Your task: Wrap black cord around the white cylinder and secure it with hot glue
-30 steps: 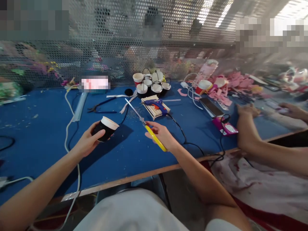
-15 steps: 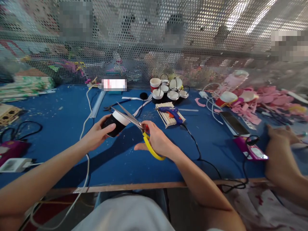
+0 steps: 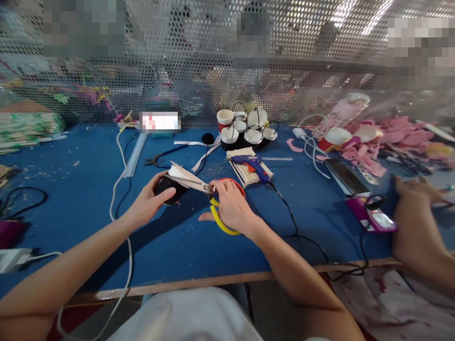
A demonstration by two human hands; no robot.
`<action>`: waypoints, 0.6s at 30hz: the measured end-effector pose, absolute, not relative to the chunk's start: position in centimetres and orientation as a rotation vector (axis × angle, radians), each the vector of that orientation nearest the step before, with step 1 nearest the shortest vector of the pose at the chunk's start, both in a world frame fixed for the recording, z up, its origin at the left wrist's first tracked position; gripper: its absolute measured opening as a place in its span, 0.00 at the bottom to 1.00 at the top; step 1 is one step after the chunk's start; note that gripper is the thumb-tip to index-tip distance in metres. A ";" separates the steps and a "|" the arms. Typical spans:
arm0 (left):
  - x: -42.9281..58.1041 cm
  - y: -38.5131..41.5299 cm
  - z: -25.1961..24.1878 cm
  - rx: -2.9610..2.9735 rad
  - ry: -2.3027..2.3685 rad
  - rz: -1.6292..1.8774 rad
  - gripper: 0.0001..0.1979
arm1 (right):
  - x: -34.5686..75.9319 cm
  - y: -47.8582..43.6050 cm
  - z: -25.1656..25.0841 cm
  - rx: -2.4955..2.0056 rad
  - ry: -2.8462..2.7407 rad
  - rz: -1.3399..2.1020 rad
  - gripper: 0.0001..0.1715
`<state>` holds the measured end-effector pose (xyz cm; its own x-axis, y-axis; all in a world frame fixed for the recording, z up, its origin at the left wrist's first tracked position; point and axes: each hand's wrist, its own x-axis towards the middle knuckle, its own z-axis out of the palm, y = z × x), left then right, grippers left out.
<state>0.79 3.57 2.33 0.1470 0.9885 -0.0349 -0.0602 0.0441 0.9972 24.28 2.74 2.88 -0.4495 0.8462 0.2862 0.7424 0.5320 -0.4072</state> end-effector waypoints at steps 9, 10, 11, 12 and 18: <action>0.4 3.4 1.9 1.527 1.256 1.068 0.33 | 23.7 2.6 2.8 -1.406 -2.300 0.394 0.35; 0.3 3.4 1.9 1.547 1.263 1.068 0.33 | 23.6 2.5 2.8 -1.422 -2.294 0.400 0.32; 0.3 3.4 1.9 1.556 1.267 1.065 0.33 | 23.6 2.4 2.9 -1.431 -2.289 0.399 0.30; 0.3 3.3 2.0 1.556 1.269 1.059 0.33 | 23.5 2.4 2.9 -1.436 -2.288 0.394 0.29; 0.3 3.0 2.3 1.506 1.257 1.025 0.32 | 23.6 2.1 2.9 -1.428 -2.295 0.393 0.27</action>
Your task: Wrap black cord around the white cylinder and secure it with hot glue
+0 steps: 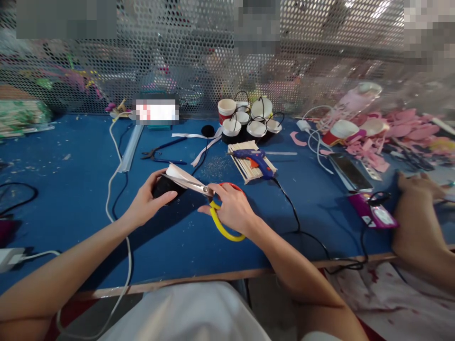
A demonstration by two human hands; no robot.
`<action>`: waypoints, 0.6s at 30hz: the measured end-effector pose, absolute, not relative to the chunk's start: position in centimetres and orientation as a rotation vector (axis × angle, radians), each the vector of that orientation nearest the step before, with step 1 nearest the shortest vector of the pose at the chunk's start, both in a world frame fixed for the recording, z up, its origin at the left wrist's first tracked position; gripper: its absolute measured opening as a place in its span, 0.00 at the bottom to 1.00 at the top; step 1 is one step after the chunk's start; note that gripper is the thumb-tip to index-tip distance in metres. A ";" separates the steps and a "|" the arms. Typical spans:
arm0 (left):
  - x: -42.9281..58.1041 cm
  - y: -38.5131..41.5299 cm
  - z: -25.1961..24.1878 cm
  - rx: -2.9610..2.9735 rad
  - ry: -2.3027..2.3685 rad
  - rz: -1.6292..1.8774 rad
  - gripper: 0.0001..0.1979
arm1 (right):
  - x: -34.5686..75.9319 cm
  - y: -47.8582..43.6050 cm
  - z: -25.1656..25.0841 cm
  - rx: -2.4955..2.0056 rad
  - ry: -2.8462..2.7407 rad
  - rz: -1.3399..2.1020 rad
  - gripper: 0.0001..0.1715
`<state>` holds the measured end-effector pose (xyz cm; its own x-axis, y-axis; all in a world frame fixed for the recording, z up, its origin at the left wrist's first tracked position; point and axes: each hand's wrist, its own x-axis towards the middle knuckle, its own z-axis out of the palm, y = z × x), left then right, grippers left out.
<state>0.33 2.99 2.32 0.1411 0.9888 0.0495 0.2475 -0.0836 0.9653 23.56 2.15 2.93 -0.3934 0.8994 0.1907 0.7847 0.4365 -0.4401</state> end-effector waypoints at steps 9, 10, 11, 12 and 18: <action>0.1 3.1 2.2 1.516 1.239 1.028 0.33 | 23.5 1.8 2.8 -1.415 -2.265 0.420 0.28; 0.1 3.1 2.2 1.513 1.235 1.026 0.33 | 23.5 1.8 2.8 -1.420 -2.264 0.422 0.28; 0.1 3.1 2.2 1.509 1.234 1.026 0.33 | 23.5 1.8 2.8 -1.425 -2.262 0.424 0.28; 0.1 3.1 2.2 1.504 1.234 1.028 0.33 | 23.5 1.7 2.8 -1.428 -2.257 0.425 0.28; -0.3 3.4 2.1 1.444 1.205 1.025 0.34 | 23.8 1.7 2.4 -1.388 -2.217 0.426 0.28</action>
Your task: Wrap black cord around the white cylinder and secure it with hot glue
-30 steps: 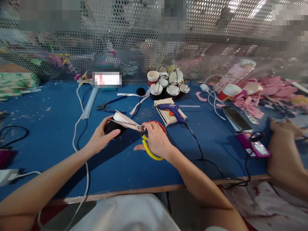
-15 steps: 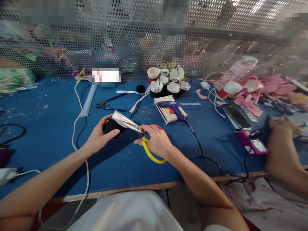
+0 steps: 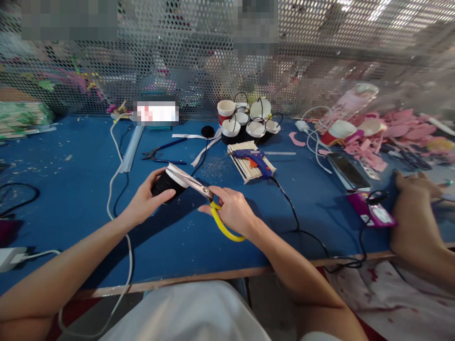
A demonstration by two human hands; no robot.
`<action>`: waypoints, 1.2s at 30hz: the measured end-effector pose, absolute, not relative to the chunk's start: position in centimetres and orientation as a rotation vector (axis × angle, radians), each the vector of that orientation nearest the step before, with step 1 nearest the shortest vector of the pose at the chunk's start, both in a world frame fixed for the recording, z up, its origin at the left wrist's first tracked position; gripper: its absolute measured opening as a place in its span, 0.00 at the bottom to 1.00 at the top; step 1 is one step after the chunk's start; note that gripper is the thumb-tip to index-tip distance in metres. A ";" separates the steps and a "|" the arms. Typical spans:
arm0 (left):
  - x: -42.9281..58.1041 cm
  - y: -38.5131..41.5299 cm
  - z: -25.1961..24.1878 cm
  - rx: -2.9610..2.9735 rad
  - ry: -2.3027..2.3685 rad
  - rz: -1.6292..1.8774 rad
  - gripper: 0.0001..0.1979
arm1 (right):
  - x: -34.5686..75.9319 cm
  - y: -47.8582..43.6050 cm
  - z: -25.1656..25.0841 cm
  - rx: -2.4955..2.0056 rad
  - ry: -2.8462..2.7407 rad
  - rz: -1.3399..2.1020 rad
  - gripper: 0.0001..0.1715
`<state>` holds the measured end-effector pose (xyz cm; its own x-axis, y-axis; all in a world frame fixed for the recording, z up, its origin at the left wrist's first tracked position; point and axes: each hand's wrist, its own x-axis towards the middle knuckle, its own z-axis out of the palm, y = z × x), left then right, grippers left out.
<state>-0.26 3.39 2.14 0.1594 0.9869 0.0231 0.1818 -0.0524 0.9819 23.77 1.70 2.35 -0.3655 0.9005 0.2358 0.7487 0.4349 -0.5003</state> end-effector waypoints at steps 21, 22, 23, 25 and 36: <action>-0.3 3.2 2.6 1.251 1.008 0.840 0.38 | 23.3 1.6 3.0 -1.346 -2.276 0.472 0.32; -0.4 3.2 2.6 1.271 1.025 0.845 0.39 | 23.3 1.5 3.1 -1.366 -2.279 0.470 0.31; -0.4 3.3 2.6 1.290 1.038 0.852 0.39 | 23.3 1.5 3.1 -1.382 -2.287 0.469 0.30; -0.5 3.4 2.6 1.330 1.055 0.865 0.38 | 23.3 1.5 3.1 -1.401 -2.300 0.460 0.28; -1.3 4.2 2.6 1.018 0.807 0.697 0.36 | 23.6 1.4 2.8 -1.371 -2.258 0.429 0.26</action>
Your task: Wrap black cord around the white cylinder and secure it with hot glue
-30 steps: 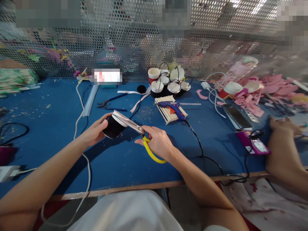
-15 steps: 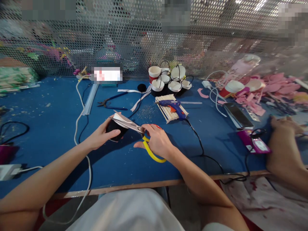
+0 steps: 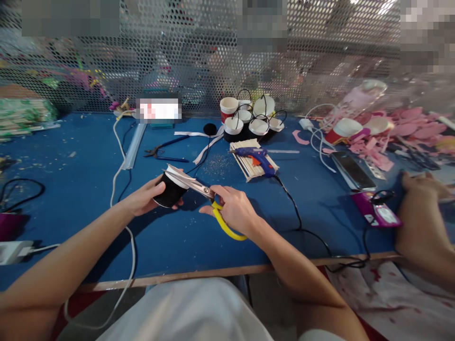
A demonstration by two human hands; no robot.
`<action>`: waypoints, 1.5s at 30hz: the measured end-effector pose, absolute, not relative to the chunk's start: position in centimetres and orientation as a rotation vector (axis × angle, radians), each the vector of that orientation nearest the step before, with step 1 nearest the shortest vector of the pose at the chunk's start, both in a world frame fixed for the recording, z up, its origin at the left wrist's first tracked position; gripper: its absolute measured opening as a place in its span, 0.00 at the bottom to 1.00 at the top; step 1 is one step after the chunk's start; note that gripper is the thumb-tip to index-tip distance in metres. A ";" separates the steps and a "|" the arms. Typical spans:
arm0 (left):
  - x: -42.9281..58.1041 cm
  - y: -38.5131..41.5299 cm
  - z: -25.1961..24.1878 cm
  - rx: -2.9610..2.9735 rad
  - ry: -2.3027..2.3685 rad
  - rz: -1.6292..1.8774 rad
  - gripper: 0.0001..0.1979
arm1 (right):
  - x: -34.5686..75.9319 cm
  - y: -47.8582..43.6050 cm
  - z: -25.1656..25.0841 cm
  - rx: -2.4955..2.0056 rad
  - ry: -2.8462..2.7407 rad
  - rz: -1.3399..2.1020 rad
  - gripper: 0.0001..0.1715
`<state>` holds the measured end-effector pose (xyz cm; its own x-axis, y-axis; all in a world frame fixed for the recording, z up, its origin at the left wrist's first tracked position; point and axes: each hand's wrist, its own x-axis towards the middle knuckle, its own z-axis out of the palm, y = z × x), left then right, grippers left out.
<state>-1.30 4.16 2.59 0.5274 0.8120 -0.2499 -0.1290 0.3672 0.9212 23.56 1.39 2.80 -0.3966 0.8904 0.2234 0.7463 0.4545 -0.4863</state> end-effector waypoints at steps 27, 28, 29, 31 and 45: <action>-1.5 4.5 2.3 1.114 0.811 0.712 0.43 | 23.4 1.0 3.1 -1.402 -2.308 0.437 0.23; -1.5 4.4 2.3 1.054 0.761 0.685 0.42 | 23.4 1.1 3.1 -1.399 -2.309 0.444 0.23; -1.5 4.4 2.3 1.018 0.728 0.667 0.41 | 23.4 1.1 3.1 -1.395 -2.311 0.450 0.24; -1.3 4.2 2.4 1.011 0.726 0.672 0.38 | 23.4 1.2 2.9 -1.373 -2.311 0.446 0.27; -0.5 3.5 3.2 1.238 0.989 0.718 0.36 | 23.0 1.0 3.1 -1.421 -2.334 0.447 0.26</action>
